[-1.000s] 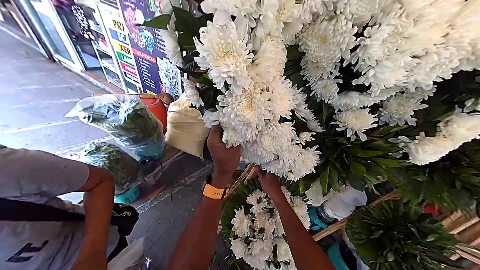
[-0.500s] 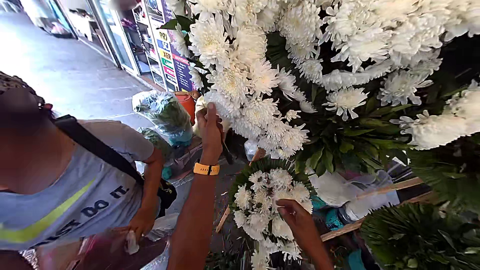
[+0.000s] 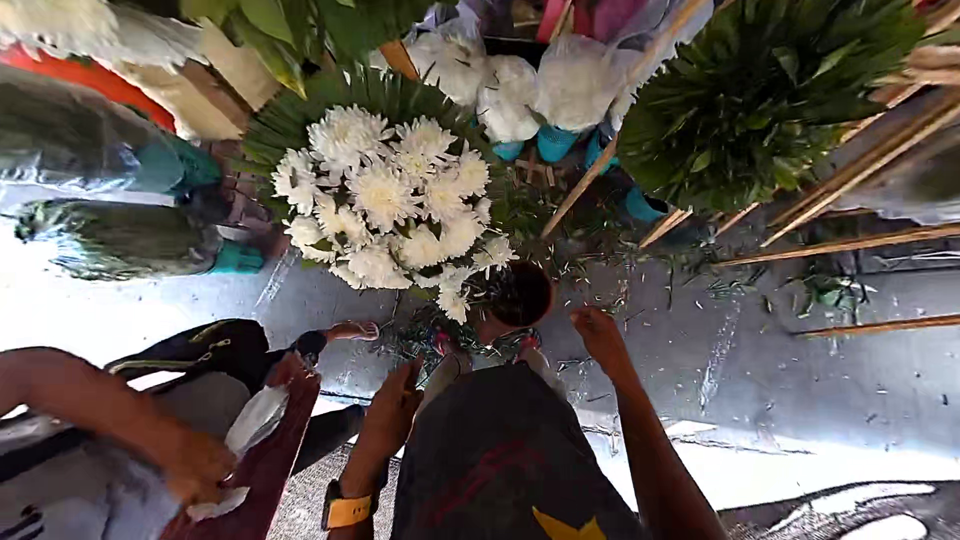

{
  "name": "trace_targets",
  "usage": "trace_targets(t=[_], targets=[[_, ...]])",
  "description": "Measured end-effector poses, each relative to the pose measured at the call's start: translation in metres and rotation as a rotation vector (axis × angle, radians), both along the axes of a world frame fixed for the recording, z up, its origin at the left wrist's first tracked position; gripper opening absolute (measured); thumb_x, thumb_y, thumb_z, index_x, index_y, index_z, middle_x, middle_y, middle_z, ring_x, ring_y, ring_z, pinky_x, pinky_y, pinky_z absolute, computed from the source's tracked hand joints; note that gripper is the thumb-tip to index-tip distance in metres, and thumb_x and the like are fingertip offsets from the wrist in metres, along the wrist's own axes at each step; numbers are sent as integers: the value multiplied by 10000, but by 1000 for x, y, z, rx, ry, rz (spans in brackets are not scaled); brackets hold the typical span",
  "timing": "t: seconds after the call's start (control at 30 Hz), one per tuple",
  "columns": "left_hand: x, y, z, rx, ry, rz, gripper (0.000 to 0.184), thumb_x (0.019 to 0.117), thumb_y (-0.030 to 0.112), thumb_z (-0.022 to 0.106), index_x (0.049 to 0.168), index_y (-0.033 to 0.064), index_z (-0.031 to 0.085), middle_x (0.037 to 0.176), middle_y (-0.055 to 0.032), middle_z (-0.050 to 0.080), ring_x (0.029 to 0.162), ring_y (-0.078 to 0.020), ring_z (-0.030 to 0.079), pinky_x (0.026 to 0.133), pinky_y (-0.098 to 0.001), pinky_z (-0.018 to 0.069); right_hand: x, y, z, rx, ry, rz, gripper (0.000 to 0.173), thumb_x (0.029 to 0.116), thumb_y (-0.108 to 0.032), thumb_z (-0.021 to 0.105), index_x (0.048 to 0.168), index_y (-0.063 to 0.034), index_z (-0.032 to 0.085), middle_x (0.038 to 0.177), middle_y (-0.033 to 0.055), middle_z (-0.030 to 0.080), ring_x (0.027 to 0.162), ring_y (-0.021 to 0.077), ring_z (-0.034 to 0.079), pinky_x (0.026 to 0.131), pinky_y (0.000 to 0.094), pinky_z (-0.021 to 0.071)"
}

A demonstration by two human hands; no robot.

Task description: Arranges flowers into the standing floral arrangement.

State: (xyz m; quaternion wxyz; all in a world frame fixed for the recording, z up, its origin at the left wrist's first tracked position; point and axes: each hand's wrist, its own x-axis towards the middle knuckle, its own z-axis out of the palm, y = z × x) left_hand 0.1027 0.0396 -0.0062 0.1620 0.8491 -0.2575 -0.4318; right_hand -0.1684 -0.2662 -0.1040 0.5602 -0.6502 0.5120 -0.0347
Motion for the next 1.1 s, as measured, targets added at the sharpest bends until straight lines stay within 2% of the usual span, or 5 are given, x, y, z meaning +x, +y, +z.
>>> trace_targets(t=[0.23,0.43,0.63,0.83,1.1], targets=[[-57,-9,-42,281,-4,-159,432,983,251,633,1389,121,562,1076,-195,711,975,-382,702,871,-636,545,94,-27,-88,126,64,76,489,1019,-332,625,1392,-20,574,1364,196,619,1259,305,610,1090,484,484],[-78,-28,-37,290,-82,-89,450,980,177,604,1423,119,553,1201,-211,684,1049,-405,688,895,-645,533,190,-38,-152,126,250,193,1062,793,-535,833,1584,-45,322,1660,239,213,1472,457,324,1134,635,371],[-79,-37,-48,290,-106,-35,449,990,176,590,1431,114,535,1162,-182,685,991,-352,694,881,-597,553,177,-28,-177,32,194,250,467,995,-292,610,1379,-28,592,1391,235,591,1308,391,559,1084,580,459],[-78,-80,-67,196,-76,-62,434,992,179,574,1418,104,547,1116,-186,700,993,-366,695,891,-615,543,90,-30,-140,-265,-146,39,395,1022,-220,559,1290,55,651,1332,245,636,1327,332,563,1175,447,408],[-80,-161,-95,25,-123,-143,444,985,292,578,1401,136,584,1254,-159,667,1090,-334,673,942,-593,534,63,-98,-53,-112,-444,-261,428,1094,-289,460,1391,2,560,1293,174,659,1206,210,632,1056,436,507]])
